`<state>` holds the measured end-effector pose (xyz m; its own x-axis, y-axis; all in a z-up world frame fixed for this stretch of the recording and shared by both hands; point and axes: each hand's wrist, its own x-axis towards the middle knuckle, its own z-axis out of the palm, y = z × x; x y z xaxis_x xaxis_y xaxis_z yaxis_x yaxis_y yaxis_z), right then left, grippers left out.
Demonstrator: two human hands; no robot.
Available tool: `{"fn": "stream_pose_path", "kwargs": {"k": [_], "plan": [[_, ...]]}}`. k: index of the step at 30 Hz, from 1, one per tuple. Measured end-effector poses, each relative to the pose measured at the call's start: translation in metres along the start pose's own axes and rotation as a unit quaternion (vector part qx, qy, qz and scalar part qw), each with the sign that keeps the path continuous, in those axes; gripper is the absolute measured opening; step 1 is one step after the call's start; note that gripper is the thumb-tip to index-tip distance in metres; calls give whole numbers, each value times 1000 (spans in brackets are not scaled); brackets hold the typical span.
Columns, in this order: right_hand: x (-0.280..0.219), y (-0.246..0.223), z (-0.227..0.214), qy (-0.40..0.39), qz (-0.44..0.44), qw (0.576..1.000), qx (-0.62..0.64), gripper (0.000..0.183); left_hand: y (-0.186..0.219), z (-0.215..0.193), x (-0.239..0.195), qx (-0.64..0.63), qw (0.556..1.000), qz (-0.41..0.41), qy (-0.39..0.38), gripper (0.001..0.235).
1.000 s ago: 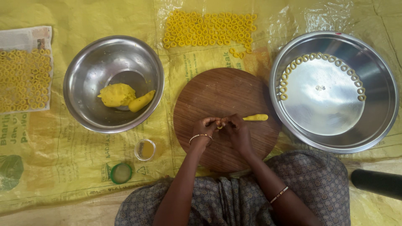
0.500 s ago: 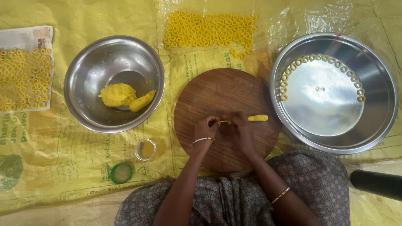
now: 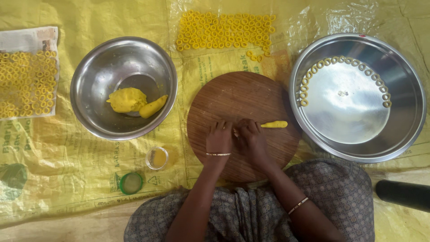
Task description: The person rolls yellow dough into thin ropes on a wooden board, then forms small rings by hand and places them into a metal tray. The process is repeated continuously with dough taken from a metal bowl.
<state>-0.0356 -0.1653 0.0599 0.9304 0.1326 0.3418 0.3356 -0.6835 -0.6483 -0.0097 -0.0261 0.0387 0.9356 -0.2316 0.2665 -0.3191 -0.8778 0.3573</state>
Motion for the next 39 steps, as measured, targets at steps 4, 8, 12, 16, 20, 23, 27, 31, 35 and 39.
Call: {"fn": "stream_pose_path", "kwargs": {"k": [4,8,12,16,20,23,27,31,35,39], "plan": [[-4,4,6,-6,-25,997,-79,18,-14,-4,6,-269,935,-225,-60,13],[-5,1,9,1,-32,994,-103,28,-26,-9,8,-354,899,-258,-24,9],[-7,-9,0,-3,-46,995,-87,40,-30,-8,5,-318,892,-313,-74,10],[-13,-17,-8,27,-27,999,-21,39,-36,-2,2,-225,934,-272,-60,11],[-18,-2,-16,40,42,998,14,24,-44,10,-2,-168,962,-210,-47,9],[-26,19,-26,48,86,995,32,23,-49,15,-6,-137,973,-178,-45,12],[-32,43,-28,52,175,983,33,20,-50,14,-9,-105,988,-111,-23,23],[-43,52,-18,74,136,987,51,20,-46,8,-7,-77,989,-114,-53,16],[-46,58,-11,77,148,979,117,29,-43,0,-4,-77,987,-127,-62,14],[-47,60,-10,87,138,978,128,32,-39,-7,-4,-72,990,-116,-45,30]]}}
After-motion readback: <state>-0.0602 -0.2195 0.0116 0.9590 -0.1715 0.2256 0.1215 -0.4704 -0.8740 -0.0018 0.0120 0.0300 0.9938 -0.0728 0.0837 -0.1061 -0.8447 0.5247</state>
